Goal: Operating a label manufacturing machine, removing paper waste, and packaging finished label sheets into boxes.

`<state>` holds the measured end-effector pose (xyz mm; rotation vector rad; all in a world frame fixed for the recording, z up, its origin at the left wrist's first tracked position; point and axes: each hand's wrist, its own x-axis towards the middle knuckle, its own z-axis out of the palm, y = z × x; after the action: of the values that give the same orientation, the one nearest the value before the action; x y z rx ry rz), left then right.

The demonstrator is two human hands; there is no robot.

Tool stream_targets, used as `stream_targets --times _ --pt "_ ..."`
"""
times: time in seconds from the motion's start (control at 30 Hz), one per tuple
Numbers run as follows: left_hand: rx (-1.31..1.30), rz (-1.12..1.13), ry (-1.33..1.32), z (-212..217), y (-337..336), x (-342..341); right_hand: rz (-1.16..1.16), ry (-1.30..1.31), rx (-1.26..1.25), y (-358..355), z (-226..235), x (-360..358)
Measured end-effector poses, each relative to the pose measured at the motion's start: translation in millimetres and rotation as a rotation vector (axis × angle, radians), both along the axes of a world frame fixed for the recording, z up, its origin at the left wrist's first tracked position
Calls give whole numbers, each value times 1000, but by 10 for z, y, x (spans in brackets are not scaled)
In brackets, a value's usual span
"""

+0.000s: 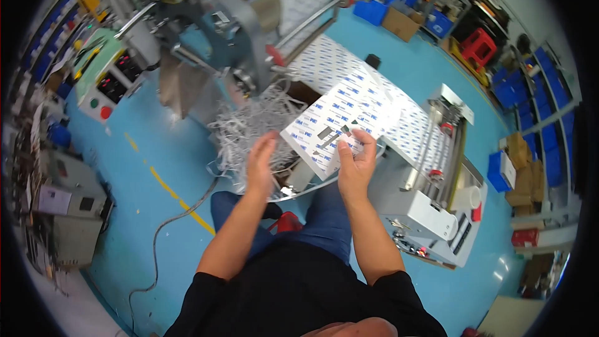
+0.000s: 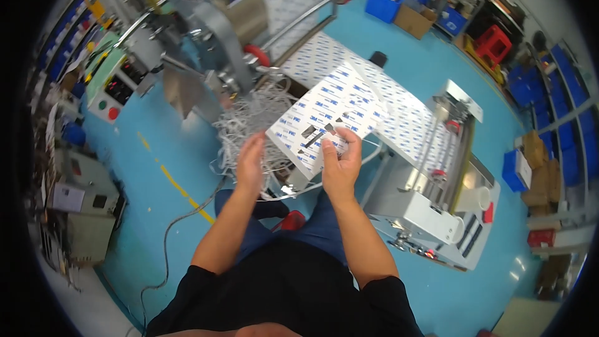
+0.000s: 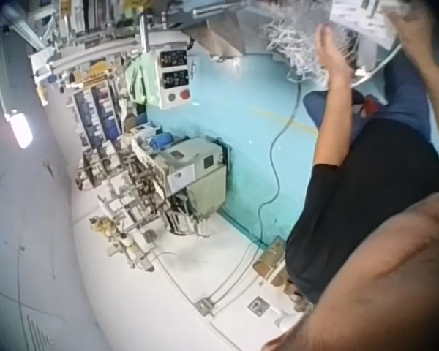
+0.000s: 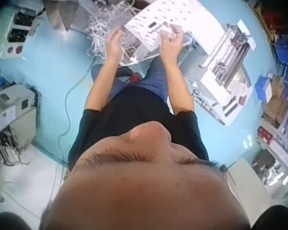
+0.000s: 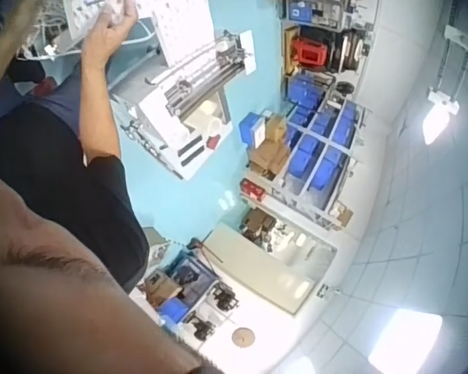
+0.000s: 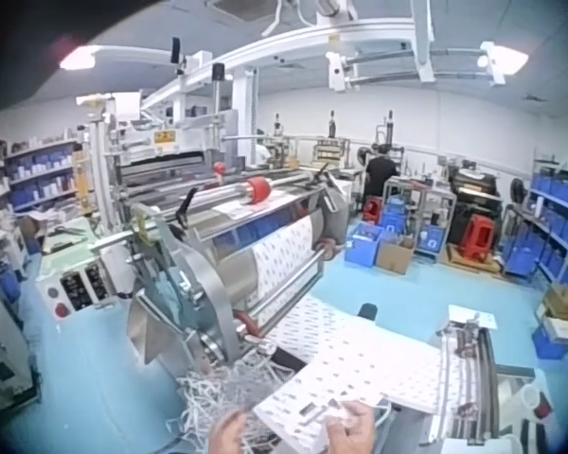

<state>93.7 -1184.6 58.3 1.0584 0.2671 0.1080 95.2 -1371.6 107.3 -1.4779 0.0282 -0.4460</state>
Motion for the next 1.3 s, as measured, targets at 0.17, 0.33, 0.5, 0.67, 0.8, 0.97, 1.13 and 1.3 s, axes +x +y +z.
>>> stream_targets --times 0.17,0.33,0.5,0.67,0.8,0.97,1.13,1.3 --pt "441 118 60 -561 862 46 -194 -125 -146 -1368 608 -165" --pt "200 5 162 -821 1134 -274 -540 88 -277 -3797 584 -812" --pt "-4 -139 133 -1033 1134 -384 -640 601 -794 -4949 -9 -1085" --pt "129 -110 208 -727 816 -422 -418 679 -565 -4824 -574 -877" --pt "191 -166 264 -758 779 -406 -254 724 -117 -4832 -961 -683" --pt "257 -168 280 -650 491 -451 -312 957 -614 -4927 -1082 -784" --pt "375 -321 223 -681 737 -624 -372 606 -781 -4731 -552 -864" --pt "648 -785 456 -459 376 -933 -76 423 -561 -3603 498 -1069"
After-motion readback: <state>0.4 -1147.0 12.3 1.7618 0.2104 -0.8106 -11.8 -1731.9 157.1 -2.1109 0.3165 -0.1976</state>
